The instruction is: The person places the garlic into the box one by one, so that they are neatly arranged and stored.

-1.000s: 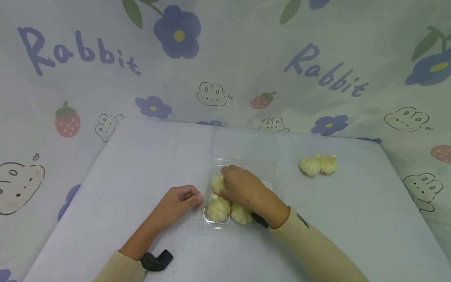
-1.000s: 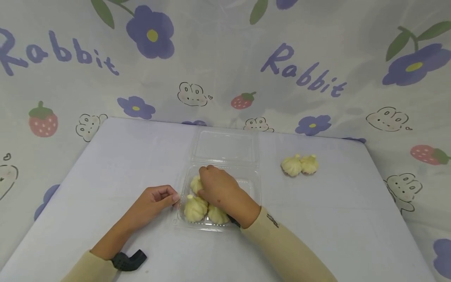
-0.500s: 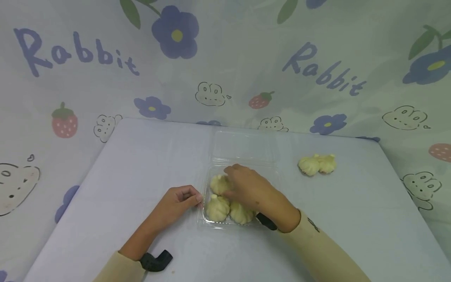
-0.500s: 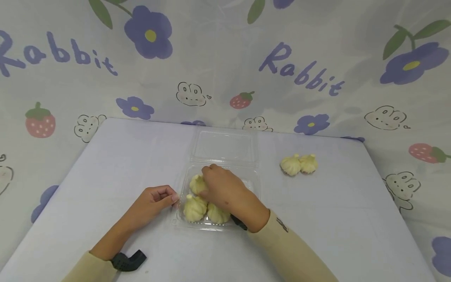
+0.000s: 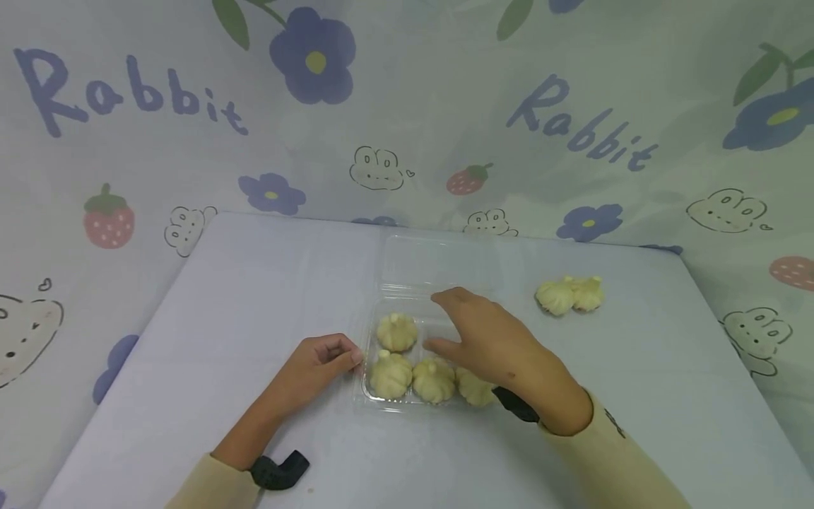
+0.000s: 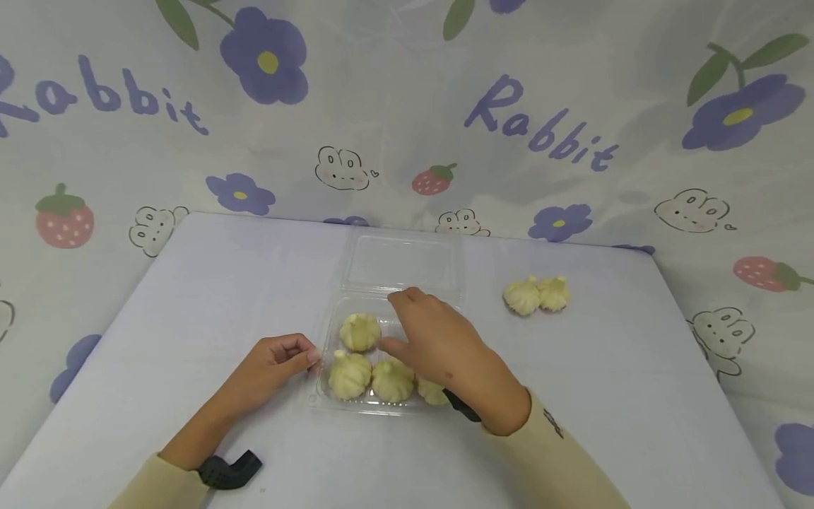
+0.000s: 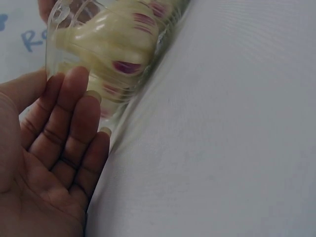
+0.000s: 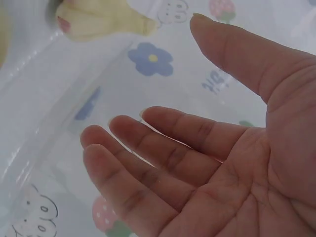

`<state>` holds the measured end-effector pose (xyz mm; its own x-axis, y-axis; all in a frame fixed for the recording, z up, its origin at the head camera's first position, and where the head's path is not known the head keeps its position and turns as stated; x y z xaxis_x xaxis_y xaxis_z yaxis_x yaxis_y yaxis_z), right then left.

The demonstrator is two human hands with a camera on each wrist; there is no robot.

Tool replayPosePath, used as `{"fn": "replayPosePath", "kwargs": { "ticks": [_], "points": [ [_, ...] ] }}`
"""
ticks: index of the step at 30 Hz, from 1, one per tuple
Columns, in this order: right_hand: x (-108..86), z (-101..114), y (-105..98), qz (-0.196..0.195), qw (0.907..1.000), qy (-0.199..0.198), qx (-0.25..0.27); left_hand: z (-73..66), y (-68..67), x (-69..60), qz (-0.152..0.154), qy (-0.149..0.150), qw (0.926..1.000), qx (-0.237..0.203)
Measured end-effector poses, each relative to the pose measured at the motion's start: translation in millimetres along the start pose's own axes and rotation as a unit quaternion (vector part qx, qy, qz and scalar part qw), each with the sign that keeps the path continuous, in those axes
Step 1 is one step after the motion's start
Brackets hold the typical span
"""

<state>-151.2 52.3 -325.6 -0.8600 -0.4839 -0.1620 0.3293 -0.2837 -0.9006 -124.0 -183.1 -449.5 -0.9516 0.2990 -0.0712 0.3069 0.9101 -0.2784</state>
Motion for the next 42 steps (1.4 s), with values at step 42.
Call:
{"fn": "replayPosePath", "kwargs": {
  "ticks": [42],
  "points": [
    [-43.4, -156, -78, 0.017, 0.9895, 0.143, 0.010, -5.6, -0.4, -0.6, -0.001, -0.010, 0.9999, 0.008]
  ]
}}
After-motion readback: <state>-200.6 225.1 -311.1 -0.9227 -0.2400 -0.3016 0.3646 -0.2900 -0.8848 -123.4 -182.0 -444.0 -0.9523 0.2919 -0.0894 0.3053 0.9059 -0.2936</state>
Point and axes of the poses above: each hand's wrist, its own x-axis towards the middle knuckle, its own y-axis out of the palm, z = x × y, the point moved 7 cm from there along x, towards the middle knuckle
